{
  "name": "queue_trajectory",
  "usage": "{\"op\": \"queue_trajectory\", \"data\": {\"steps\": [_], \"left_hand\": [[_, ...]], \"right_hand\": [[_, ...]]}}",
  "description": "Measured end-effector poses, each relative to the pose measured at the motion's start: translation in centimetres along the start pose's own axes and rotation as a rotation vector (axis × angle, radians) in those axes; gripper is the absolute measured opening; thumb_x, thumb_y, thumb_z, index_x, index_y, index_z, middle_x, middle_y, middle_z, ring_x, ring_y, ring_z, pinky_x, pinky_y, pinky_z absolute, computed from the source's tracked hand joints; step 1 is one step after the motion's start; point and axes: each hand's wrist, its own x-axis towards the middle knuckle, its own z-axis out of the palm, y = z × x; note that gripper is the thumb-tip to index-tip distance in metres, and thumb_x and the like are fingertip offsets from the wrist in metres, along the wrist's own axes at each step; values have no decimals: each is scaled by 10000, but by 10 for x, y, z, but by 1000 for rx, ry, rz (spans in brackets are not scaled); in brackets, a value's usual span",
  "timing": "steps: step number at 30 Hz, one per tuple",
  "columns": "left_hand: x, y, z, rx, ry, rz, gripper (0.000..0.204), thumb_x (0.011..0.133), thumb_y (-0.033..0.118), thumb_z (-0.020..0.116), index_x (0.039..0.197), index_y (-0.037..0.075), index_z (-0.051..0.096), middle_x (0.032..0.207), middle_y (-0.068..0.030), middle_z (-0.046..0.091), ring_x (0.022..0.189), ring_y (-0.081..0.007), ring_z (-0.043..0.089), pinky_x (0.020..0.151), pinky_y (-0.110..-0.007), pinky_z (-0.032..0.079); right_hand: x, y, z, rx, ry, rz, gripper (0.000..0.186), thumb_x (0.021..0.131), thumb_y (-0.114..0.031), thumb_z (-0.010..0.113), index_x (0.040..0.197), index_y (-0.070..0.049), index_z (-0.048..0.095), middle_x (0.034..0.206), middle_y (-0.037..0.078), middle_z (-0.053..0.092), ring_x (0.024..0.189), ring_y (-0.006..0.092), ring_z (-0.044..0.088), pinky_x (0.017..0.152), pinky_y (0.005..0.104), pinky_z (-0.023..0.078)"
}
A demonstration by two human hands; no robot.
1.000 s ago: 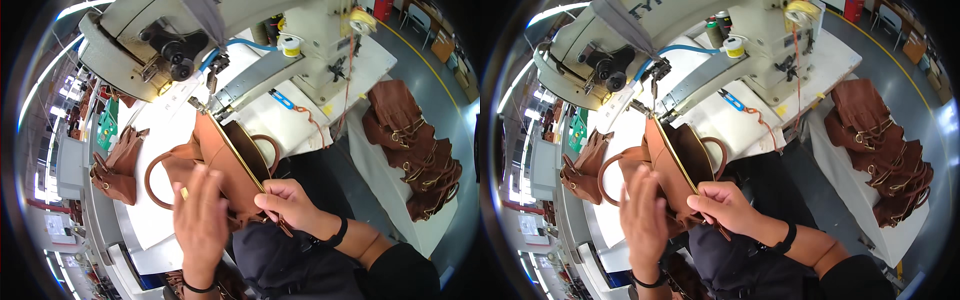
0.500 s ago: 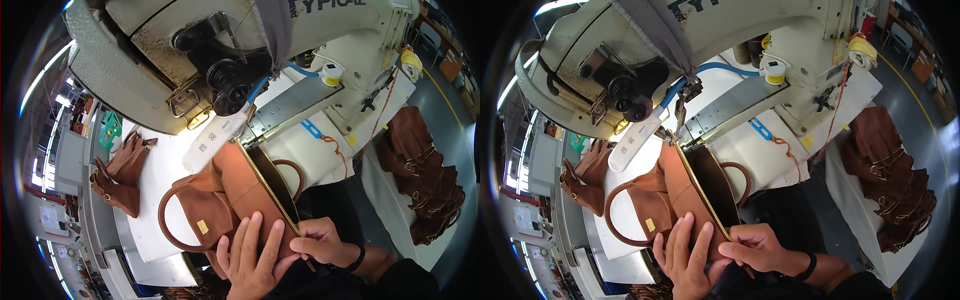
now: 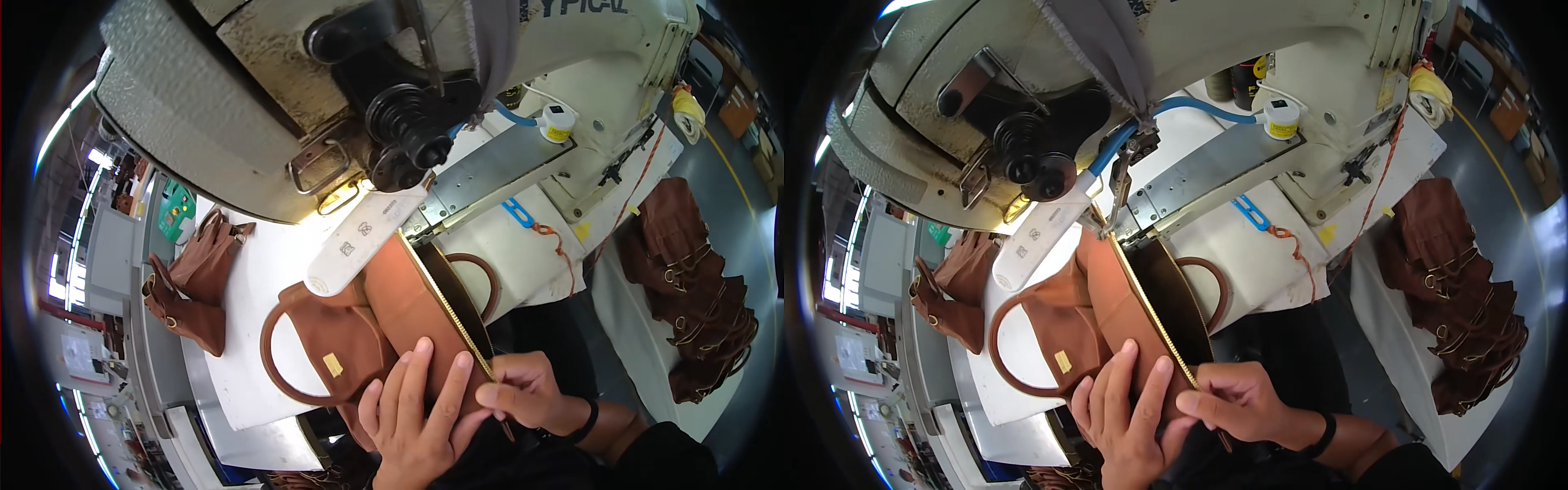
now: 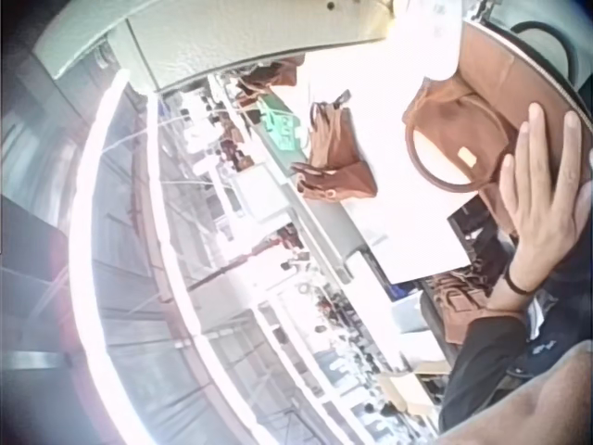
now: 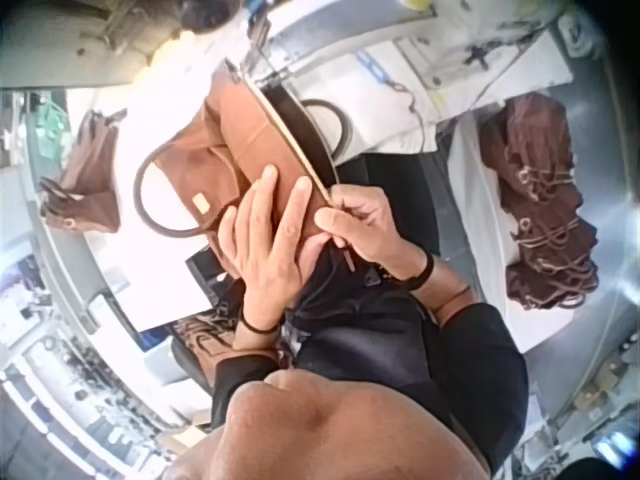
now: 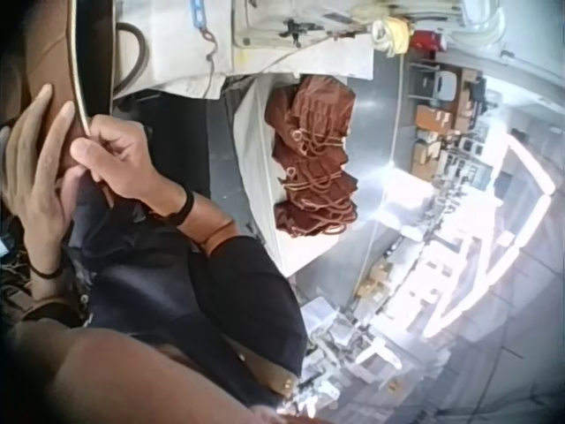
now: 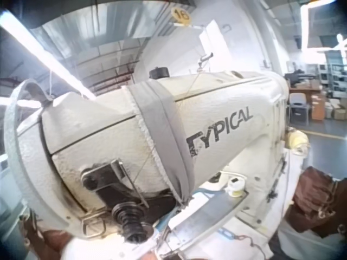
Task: The person operates an industrial sewing machine to stitch a zipper onto a brown leather handbag. They guide the bag under the needle, aligning the zipper teeth with the fabric edge, and periodically stop to adjust the bag's position or trim excess thread.
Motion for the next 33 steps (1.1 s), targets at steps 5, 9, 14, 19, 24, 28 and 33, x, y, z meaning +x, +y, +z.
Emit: {"op": "queue_trajectory", "data": {"steps": [5, 9, 14, 19, 24, 28, 33], "left_hand": [[7, -12, 16, 26, 13, -52, 587, 1009, 607, 545, 1428, 214, 666, 1473, -131, 602, 1258, -237, 591, 1168, -422, 241], [16, -18, 18, 37, 20, -46, 605, 996, 607, 558, 1439, 206, 657, 1477, -138, 593, 1267, -242, 584, 1169, -421, 241], [19, -22, 17, 29, 9, -42, 618, 990, 598, 575, 1458, 199, 639, 1495, -143, 573, 1280, -244, 570, 1168, -423, 243], [25, -27, 18, -3, 24, -45, 605, 986, 552, 611, 1468, 187, 630, 1497, -151, 569, 1280, -254, 567, 1170, -429, 244], [38, -36, 24, 4, 60, -11, 620, 977, 527, 621, 1449, 126, 624, 1492, -169, 571, 1292, -290, 571, 1173, -459, 263], [41, -37, 22, 2, 54, -11, 616, 976, 510, 630, 1454, 122, 615, 1499, -162, 569, 1302, -288, 567, 1179, -467, 260], [42, -37, 22, 22, 56, -16, 608, 1000, 534, 601, 1467, 146, 617, 1480, -146, 584, 1283, -266, 566, 1169, -446, 259]], "right_hand": [[18, 1, -1, 1, 6, -5, 319, 1050, -144, 657, 753, -55, 581, 666, -26, 570, 576, 3, 455, 516, 218, 321], [27, 3, -2, 14, 13, -2, 329, 1053, -157, 656, 750, -55, 577, 660, -28, 555, 574, 2, 450, 515, 218, 321], [32, 0, 2, 30, 19, 2, 318, 1051, -151, 656, 757, -51, 584, 665, -32, 557, 570, 2, 465, 516, 209, 333], [42, 1, 3, 30, 46, -7, 311, 1055, -163, 652, 771, -50, 593, 659, -33, 557, 565, 3, 475, 514, 201, 348], [56, 2, 1, 69, 72, 25, 319, 1053, -182, 656, 772, -43, 600, 653, -35, 555, 559, 8, 477, 509, 205, 353], [60, 2, 2, 61, 58, -9, 323, 1054, -184, 652, 767, -45, 599, 659, -33, 560, 559, 8, 474, 508, 205, 351], [61, 5, -1, 69, 27, -6, 326, 1054, -196, 652, 768, -49, 600, 665, -33, 558, 556, 8, 471, 503, 204, 339]]}}
